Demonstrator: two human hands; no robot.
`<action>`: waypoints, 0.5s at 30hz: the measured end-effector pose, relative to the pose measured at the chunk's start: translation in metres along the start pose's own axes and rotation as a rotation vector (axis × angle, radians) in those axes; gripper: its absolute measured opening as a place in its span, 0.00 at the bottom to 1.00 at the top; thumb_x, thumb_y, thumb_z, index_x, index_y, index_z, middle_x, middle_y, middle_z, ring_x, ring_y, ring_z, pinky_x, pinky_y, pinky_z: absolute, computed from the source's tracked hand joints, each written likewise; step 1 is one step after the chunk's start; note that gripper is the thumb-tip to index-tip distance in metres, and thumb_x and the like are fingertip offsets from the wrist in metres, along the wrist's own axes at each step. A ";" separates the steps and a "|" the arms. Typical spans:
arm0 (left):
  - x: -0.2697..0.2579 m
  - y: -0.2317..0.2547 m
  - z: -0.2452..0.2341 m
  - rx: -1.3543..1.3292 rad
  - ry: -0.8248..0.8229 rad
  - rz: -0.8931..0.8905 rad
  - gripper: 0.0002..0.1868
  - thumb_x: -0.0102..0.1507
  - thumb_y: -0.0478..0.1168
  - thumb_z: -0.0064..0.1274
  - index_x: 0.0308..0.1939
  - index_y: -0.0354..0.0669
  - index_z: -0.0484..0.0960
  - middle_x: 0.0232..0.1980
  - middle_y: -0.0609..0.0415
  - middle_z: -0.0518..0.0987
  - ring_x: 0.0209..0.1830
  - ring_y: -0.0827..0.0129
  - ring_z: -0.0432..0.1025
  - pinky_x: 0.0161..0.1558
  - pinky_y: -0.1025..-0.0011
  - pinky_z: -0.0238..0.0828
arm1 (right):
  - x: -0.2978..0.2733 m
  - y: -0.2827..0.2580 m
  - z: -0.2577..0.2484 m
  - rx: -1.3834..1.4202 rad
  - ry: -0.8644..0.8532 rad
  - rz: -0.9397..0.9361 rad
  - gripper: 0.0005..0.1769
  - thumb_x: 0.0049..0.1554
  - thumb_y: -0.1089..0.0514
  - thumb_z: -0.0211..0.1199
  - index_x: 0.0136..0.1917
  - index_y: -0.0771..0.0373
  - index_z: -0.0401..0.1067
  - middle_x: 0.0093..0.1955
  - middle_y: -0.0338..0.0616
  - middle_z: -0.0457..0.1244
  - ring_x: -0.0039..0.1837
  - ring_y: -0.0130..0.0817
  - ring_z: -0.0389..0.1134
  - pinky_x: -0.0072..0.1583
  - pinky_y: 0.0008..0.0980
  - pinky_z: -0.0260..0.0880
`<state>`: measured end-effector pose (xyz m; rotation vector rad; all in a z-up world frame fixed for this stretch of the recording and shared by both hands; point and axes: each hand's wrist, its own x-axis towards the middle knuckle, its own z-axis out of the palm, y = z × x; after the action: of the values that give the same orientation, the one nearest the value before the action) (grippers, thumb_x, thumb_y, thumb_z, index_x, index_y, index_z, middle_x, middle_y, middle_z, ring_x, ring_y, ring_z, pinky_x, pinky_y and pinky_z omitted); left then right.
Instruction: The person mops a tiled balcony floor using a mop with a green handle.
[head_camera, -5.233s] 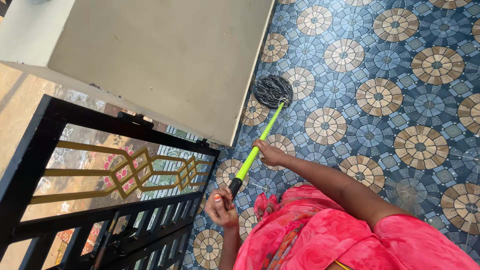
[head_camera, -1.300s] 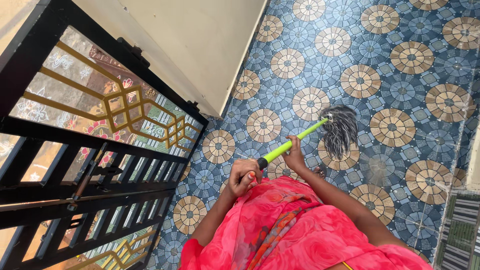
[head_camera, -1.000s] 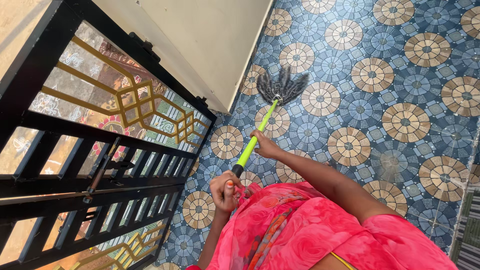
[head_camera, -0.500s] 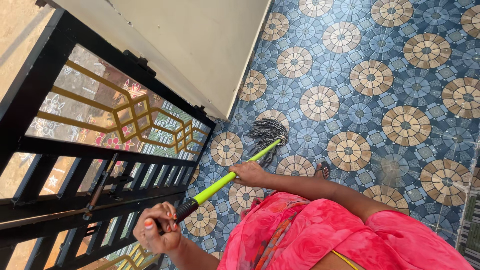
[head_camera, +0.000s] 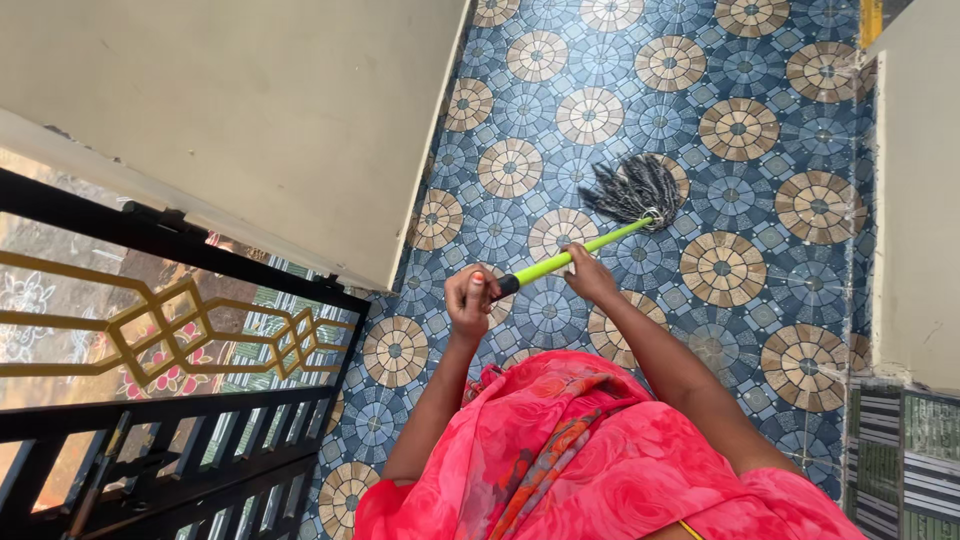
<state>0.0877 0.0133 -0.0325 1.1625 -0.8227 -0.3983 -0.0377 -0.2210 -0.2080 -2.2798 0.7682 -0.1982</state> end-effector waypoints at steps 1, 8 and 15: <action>0.007 -0.013 0.023 0.009 -0.073 0.014 0.28 0.74 0.51 0.41 0.26 0.35 0.75 0.20 0.60 0.68 0.16 0.82 0.56 0.22 0.77 0.50 | -0.002 0.021 -0.016 -0.009 0.000 0.083 0.31 0.53 0.58 0.65 0.67 0.49 0.59 0.73 0.41 0.57 0.67 0.54 0.65 0.62 0.51 0.67; 0.037 -0.052 0.120 -0.115 -0.371 -0.115 0.28 0.74 0.53 0.39 0.26 0.37 0.75 0.19 0.61 0.67 0.16 0.82 0.57 0.22 0.78 0.50 | -0.075 0.114 -0.077 -0.045 0.282 0.246 0.26 0.55 0.60 0.63 0.65 0.52 0.62 0.69 0.42 0.61 0.64 0.55 0.67 0.60 0.52 0.69; 0.060 -0.057 0.116 -0.239 -0.616 -0.235 0.30 0.74 0.55 0.40 0.27 0.35 0.77 0.21 0.59 0.66 0.18 0.80 0.57 0.24 0.76 0.50 | -0.142 0.089 -0.034 0.014 0.734 0.289 0.26 0.53 0.63 0.64 0.64 0.57 0.62 0.64 0.50 0.60 0.64 0.56 0.63 0.62 0.51 0.66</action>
<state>0.0479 -0.1227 -0.0454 0.9178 -1.1322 -1.0547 -0.2068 -0.2096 -0.2321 -2.0345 1.4394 -0.9261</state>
